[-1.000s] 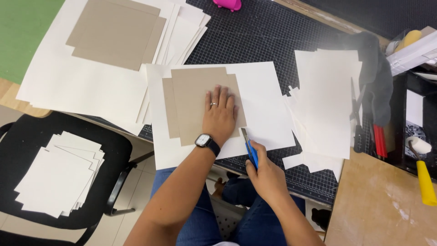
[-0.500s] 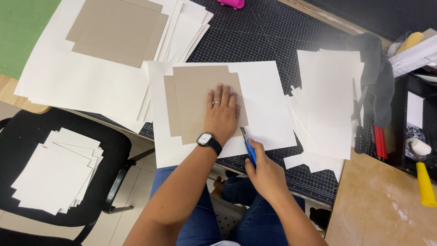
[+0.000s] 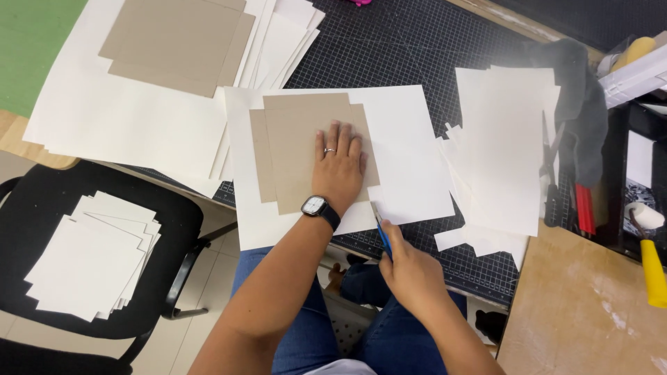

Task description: Trimming paper around a cardboard template using a utility knife and scissors on a cutting mat

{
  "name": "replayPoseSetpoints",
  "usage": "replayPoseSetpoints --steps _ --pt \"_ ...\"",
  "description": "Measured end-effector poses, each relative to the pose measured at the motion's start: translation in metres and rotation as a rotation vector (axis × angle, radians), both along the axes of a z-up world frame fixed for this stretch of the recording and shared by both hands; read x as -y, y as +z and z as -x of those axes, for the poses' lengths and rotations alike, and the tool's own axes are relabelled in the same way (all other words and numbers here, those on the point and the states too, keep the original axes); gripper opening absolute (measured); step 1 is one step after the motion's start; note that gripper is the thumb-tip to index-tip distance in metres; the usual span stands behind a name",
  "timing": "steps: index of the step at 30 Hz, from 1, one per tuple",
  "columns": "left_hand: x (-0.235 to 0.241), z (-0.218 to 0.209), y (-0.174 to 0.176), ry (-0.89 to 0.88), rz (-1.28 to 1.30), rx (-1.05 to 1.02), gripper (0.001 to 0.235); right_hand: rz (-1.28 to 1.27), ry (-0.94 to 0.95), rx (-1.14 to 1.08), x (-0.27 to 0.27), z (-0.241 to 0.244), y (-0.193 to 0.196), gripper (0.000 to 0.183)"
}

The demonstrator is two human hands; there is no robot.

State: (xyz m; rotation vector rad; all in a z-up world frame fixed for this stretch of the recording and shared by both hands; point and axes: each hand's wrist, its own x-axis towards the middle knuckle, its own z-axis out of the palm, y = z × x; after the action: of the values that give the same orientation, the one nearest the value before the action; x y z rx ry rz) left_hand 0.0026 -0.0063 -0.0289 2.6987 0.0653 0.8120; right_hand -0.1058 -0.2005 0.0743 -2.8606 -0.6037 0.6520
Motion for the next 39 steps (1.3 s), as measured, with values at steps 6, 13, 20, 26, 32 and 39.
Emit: replayPoseSetpoints --steps 6,13,20,26,32,39 --pt "0.0 -0.001 -0.003 -0.003 -0.005 -0.061 0.037 0.063 -0.033 -0.028 0.029 0.04 -0.004 0.066" --pt "-0.006 0.007 0.013 -0.064 0.09 -0.051 0.037 0.106 -0.093 -0.121 0.037 0.033 0.031 0.064" --pt "-0.025 0.126 0.074 0.085 0.755 0.106 0.027 -0.231 -0.341 -0.145 0.015 -0.013 0.077 0.057" --pt "-0.1 0.183 0.058 0.338 1.076 0.042 0.059 -0.517 -0.269 -0.017 -0.027 -0.027 0.057 0.057" --pt "-0.128 0.162 0.054 0.325 1.581 -0.106 0.074 -0.552 -0.18 0.024 -0.031 -0.041 0.031 0.054" --pt "-0.098 0.156 0.066 0.377 1.444 -0.164 0.03 -0.698 -0.318 0.045 -0.021 -0.047 0.05 0.055"
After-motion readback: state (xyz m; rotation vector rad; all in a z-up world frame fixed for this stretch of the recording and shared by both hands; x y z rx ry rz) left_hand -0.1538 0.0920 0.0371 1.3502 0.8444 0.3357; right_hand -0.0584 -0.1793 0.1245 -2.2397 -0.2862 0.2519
